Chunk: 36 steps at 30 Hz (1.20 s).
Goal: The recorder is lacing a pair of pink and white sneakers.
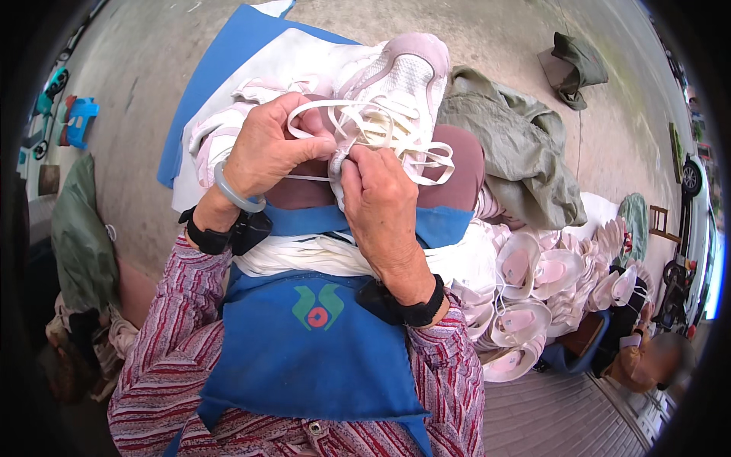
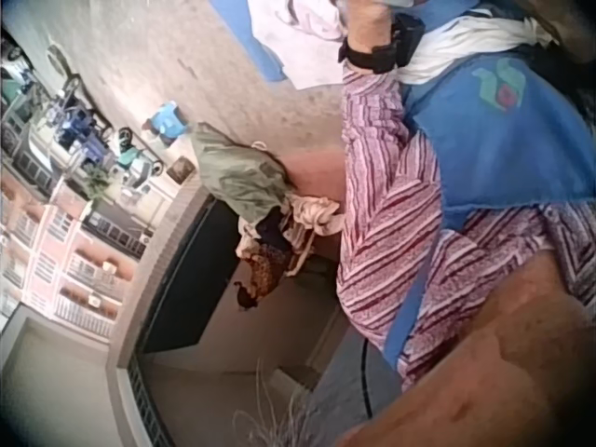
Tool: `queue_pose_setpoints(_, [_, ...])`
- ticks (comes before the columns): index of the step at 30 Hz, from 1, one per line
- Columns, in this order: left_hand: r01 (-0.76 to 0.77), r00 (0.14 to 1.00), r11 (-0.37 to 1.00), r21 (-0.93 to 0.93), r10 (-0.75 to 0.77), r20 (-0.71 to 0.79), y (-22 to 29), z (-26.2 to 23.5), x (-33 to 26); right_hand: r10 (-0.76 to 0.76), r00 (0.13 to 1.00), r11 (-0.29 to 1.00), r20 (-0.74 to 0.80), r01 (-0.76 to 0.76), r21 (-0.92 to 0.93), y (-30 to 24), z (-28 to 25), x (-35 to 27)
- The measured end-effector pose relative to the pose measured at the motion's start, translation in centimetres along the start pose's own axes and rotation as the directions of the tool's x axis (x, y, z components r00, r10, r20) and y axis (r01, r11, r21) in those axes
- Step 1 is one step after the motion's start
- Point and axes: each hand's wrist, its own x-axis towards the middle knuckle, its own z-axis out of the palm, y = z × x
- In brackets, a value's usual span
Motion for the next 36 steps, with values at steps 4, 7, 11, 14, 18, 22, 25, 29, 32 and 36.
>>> queue_pose_setpoints(4, [-0.09, 0.995, 0.978, 0.187, 0.098, -0.032, 0.4, 1.0, -0.6, 0.017, 1.0, 1.0, -0.014, -0.017, 0.011, 0.3, 0.2, -0.2])
queue_pose_setpoints(7, [-0.199, 0.975, 0.933, 0.3, 0.218, -0.031, 0.5, 1.0, -1.4, 0.009, 1.0, 1.0, -0.011, -0.009, 0.011, 0.4, 0.3, -0.3])
queue_pose_setpoints(11, [-0.053, 0.996, 0.988, 0.147, 0.064, -0.07, -0.2, 0.2, -1.5, -0.002, 1.0, 0.999, -0.029, 0.003, 0.037, -0.4, 0.5, -0.2])
queue_pose_setpoints(14, [-0.213, 0.963, 0.902, 0.376, 0.26, -0.078, 0.1, 1.5, -1.6, -0.085, 0.996, 0.993, -0.019, 0.083, -0.083, -0.2, 0.1, 0.3])
queue_pose_setpoints(18, [-0.379, 0.888, 0.804, 0.459, 0.456, -0.065, -0.2, 3.1, -1.7, -0.108, 0.994, 0.987, -0.031, 0.103, -0.124, -0.3, -0.6, 0.3])
queue_pose_setpoints(22, [-0.221, 0.97, 0.972, 0.081, 0.228, -0.088, -0.5, 2.6, -1.9, -0.131, 0.988, 0.937, 0.076, 0.148, -0.316, -1.1, -3.2, -0.8])
queue_pose_setpoints(25, [-0.001, 0.999, 0.983, -0.185, -0.005, -0.033, -1.2, 1.4, -1.1, -0.042, 0.996, 0.937, -0.076, 0.013, -0.35, -0.2, -6.9, -0.6])
queue_pose_setpoints(29, [0.043, 0.978, 0.998, 0.038, -0.034, -0.207, -0.5, 0.4, -3.4, 0.044, 0.993, 0.971, -0.106, -0.067, -0.23, 2.9, -8.8, -0.1])
queue_pose_setpoints(32, [0.145, 0.932, 0.969, 0.2, -0.201, 0.302, 1.9, 1.3, -5.1, 0.16, 0.97, 0.987, -0.183, -0.158, 0.027, 3.8, -7.7, 0.2])
queue_pose_setpoints(36, [-0.285, 0.943, 0.91, 0.301, 0.21, 0.26, -0.2, 5.4, -6.7, 0.036, 0.974, 0.999, -0.226, -0.038, -0.006, 6.4, -6.3, 2.4])
